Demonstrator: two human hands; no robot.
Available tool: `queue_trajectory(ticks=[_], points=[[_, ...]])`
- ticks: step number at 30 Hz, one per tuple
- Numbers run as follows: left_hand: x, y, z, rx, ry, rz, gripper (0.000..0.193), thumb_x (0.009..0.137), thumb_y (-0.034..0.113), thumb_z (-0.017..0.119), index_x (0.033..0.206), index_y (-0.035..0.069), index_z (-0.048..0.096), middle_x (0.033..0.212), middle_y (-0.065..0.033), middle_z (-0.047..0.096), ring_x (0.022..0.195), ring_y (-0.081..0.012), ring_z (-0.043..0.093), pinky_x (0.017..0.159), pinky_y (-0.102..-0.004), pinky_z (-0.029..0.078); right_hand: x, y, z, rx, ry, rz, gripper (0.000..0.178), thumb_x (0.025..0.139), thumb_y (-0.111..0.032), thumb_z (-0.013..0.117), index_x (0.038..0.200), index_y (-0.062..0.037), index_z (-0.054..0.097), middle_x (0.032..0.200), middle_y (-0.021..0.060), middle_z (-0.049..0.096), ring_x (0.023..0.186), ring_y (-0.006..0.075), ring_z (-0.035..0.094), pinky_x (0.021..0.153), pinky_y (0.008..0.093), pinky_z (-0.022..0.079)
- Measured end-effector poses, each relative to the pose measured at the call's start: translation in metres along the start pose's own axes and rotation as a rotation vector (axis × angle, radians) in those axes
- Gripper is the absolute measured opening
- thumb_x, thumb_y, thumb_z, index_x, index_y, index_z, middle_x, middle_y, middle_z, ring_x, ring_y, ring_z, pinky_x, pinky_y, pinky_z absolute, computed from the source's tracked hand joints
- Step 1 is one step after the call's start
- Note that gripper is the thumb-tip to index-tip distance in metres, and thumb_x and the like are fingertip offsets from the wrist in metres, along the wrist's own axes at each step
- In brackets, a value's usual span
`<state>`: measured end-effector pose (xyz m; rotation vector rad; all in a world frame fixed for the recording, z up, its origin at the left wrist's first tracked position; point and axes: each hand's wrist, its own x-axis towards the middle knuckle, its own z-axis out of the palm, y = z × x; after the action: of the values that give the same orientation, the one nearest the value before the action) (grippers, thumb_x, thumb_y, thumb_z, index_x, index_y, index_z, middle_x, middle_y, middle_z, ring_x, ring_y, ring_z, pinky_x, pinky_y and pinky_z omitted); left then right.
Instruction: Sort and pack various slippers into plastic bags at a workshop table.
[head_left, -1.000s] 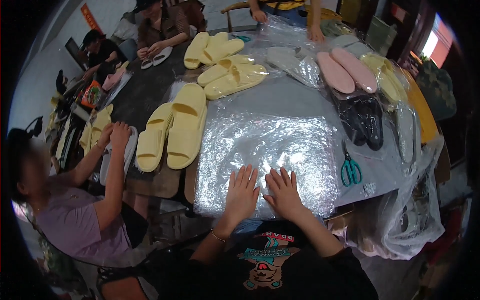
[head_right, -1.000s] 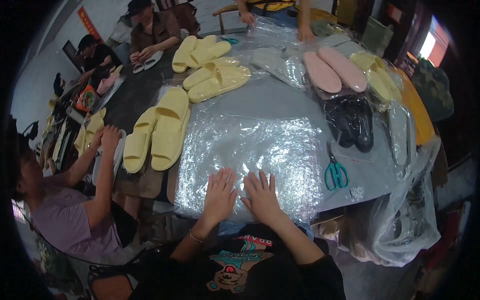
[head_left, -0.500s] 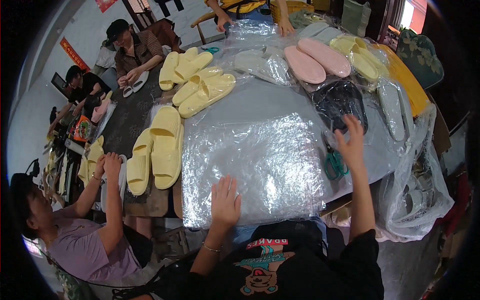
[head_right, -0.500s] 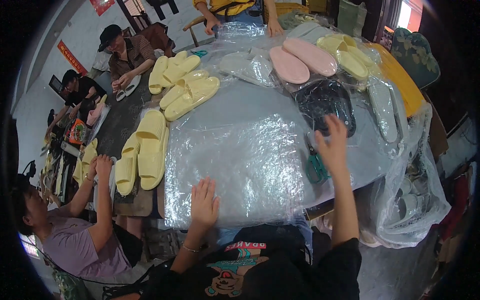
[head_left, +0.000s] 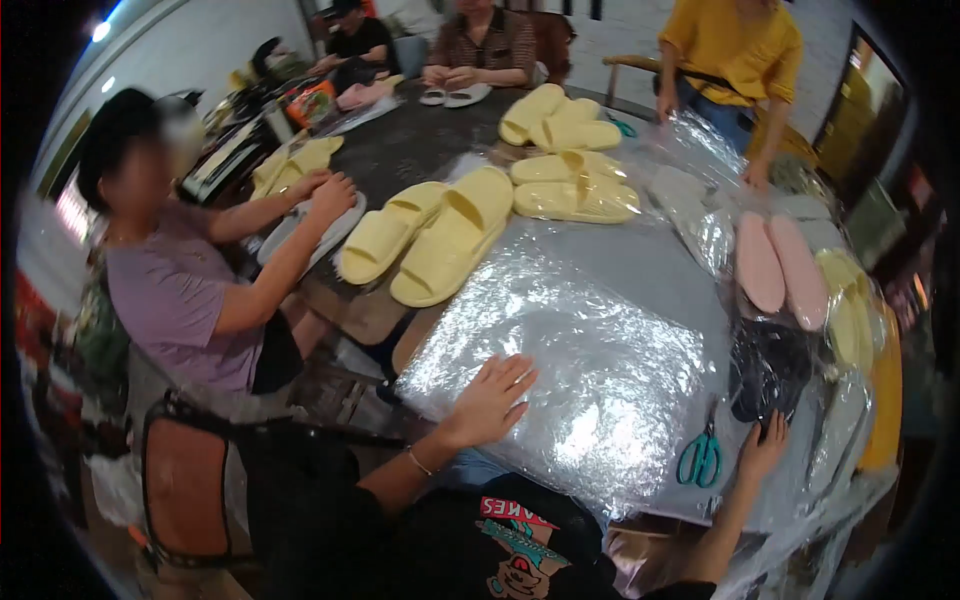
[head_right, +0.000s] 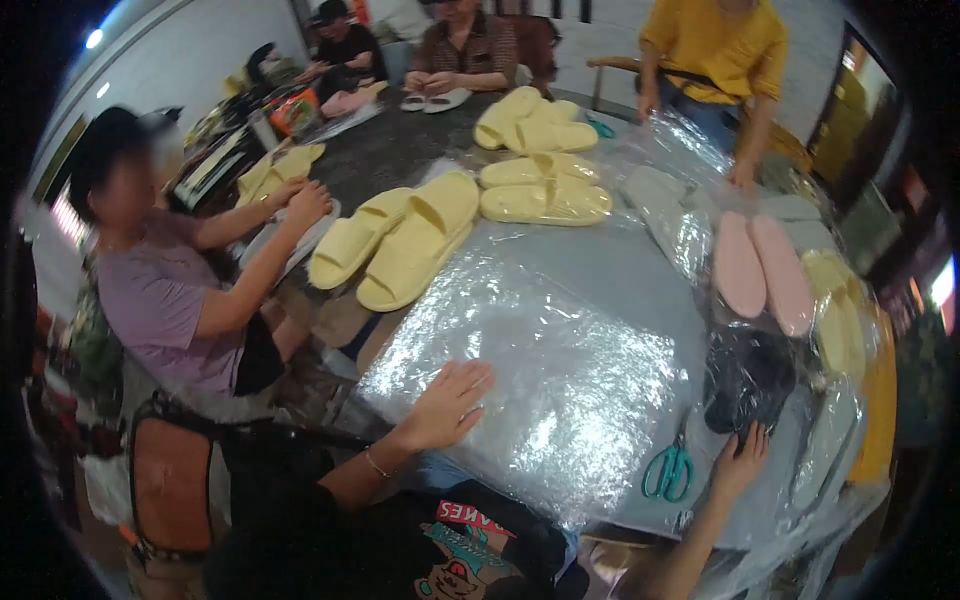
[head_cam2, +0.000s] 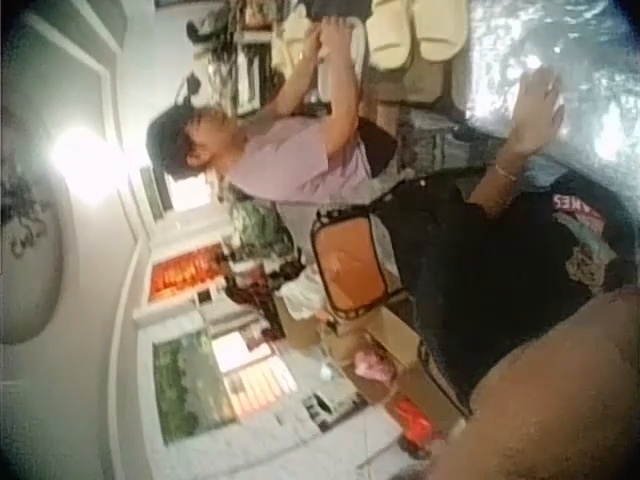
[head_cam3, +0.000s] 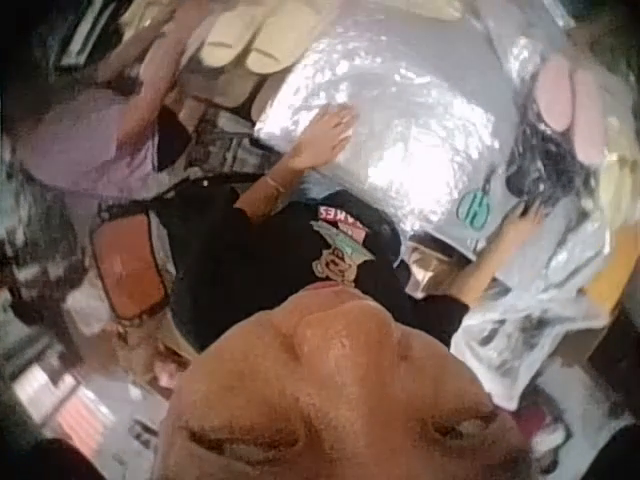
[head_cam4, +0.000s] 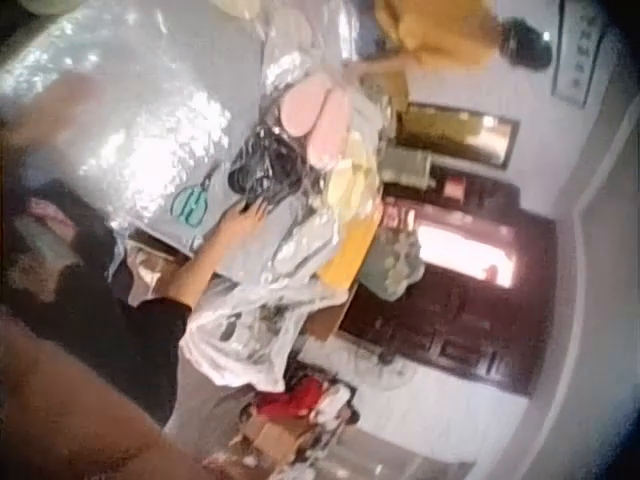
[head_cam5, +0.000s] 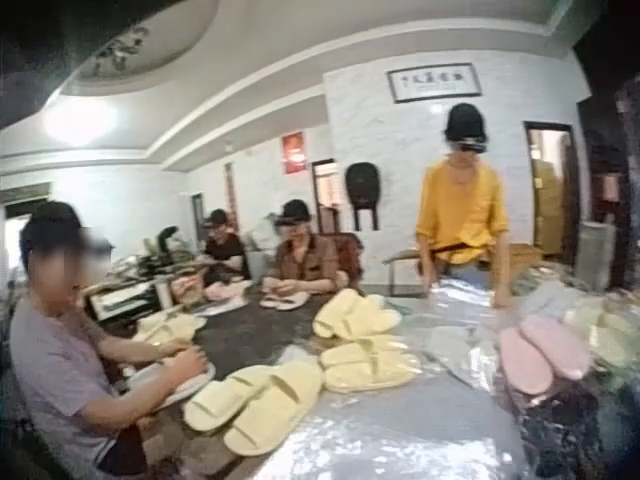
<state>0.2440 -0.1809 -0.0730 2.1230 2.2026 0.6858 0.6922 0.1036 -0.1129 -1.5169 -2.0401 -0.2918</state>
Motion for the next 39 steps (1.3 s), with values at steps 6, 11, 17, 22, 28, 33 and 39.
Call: queue_trajectory(ticks=[6, 11, 17, 22, 28, 33, 39], points=[[-0.004, -0.002, 0.006, 0.051, -0.038, 0.005, 0.050, 0.095, 0.028, 0.047, 0.138, 0.005, 0.039, 0.146, -0.0124, 0.036, 0.136, -0.0271, 0.031, 0.114, -0.0451, 0.018, 0.035, 0.027, -0.003, 0.132, -0.115, 0.204, 0.033, 0.096, -0.020, 0.048, 0.116, 0.0014, 0.061, 0.116, 0.0200, 0.062, 0.109, 0.0365, 0.055, 0.095, 0.0401, 0.041], [-0.005, 0.002, 0.006, 0.035, -0.039, -0.017, 0.051, 0.095, 0.028, 0.047, 0.139, 0.005, 0.038, 0.147, -0.0121, 0.033, 0.137, -0.0260, 0.029, 0.114, -0.0444, 0.018, 0.077, 0.034, -0.020, 0.413, 0.279, 0.419, 0.049, 0.101, -0.035, 0.034, 0.116, 0.0028, 0.061, 0.116, 0.0197, 0.062, 0.108, 0.0317, 0.058, 0.093, 0.0377, 0.043], [-0.006, 0.000, 0.008, 0.019, -0.021, 0.013, 0.051, 0.094, 0.028, 0.047, 0.139, 0.004, 0.039, 0.146, -0.0125, 0.035, 0.136, -0.0260, 0.030, 0.113, -0.0441, 0.019, 0.128, -0.037, -0.090, 0.543, 0.600, 0.464, 0.048, 0.102, -0.034, 0.032, 0.117, 0.0021, 0.061, 0.117, 0.0162, 0.063, 0.110, 0.0276, 0.058, 0.096, 0.0353, 0.042], [-0.007, -0.003, 0.009, 0.017, -0.009, 0.012, 0.048, 0.093, 0.027, 0.050, 0.135, 0.004, 0.044, 0.143, -0.0140, 0.038, 0.134, -0.0280, 0.033, 0.112, -0.0455, 0.021, 0.117, -0.109, -0.157, 0.612, 0.674, 0.239, 0.042, 0.103, -0.028, 0.037, 0.115, 0.0036, 0.061, 0.115, 0.0126, 0.063, 0.109, 0.0236, 0.056, 0.098, 0.0337, 0.040], [-0.006, -0.020, 0.017, -0.212, -0.003, -0.029, 0.051, 0.093, 0.025, 0.052, 0.137, 0.002, 0.041, 0.141, -0.0164, 0.041, 0.134, -0.0317, 0.034, 0.113, -0.0453, 0.020, 0.085, -0.175, -0.217, 0.625, 0.857, 0.021, 0.040, 0.102, -0.027, 0.038, 0.110, 0.0048, 0.061, 0.110, 0.0135, 0.064, 0.103, 0.0218, 0.058, 0.096, 0.0336, 0.041], [-0.002, -0.043, 0.017, -1.200, 0.145, -0.336, 0.053, 0.100, 0.027, 0.042, 0.143, -0.001, 0.030, 0.143, -0.0181, 0.039, 0.133, -0.0299, 0.038, 0.109, -0.0380, 0.030, 0.081, -0.198, -0.213, 0.617, 0.842, -0.119, 0.048, 0.102, -0.036, 0.034, 0.112, 0.0056, 0.057, 0.110, 0.0148, 0.061, 0.104, 0.0244, 0.057, 0.095, 0.0368, 0.043], [-0.001, -0.031, -0.049, -1.567, 0.122, -0.470, 0.054, 0.100, 0.036, 0.041, 0.144, 0.007, 0.031, 0.132, -0.0143, 0.048, 0.101, -0.0177, 0.057, 0.085, -0.0310, 0.049, 0.051, -0.259, -0.144, 1.172, 0.456, 0.289, 0.037, 0.101, -0.027, 0.040, 0.095, 0.0016, 0.064, 0.091, 0.0070, 0.062, 0.093, 0.0161, 0.055, 0.087, 0.0305, 0.041]])
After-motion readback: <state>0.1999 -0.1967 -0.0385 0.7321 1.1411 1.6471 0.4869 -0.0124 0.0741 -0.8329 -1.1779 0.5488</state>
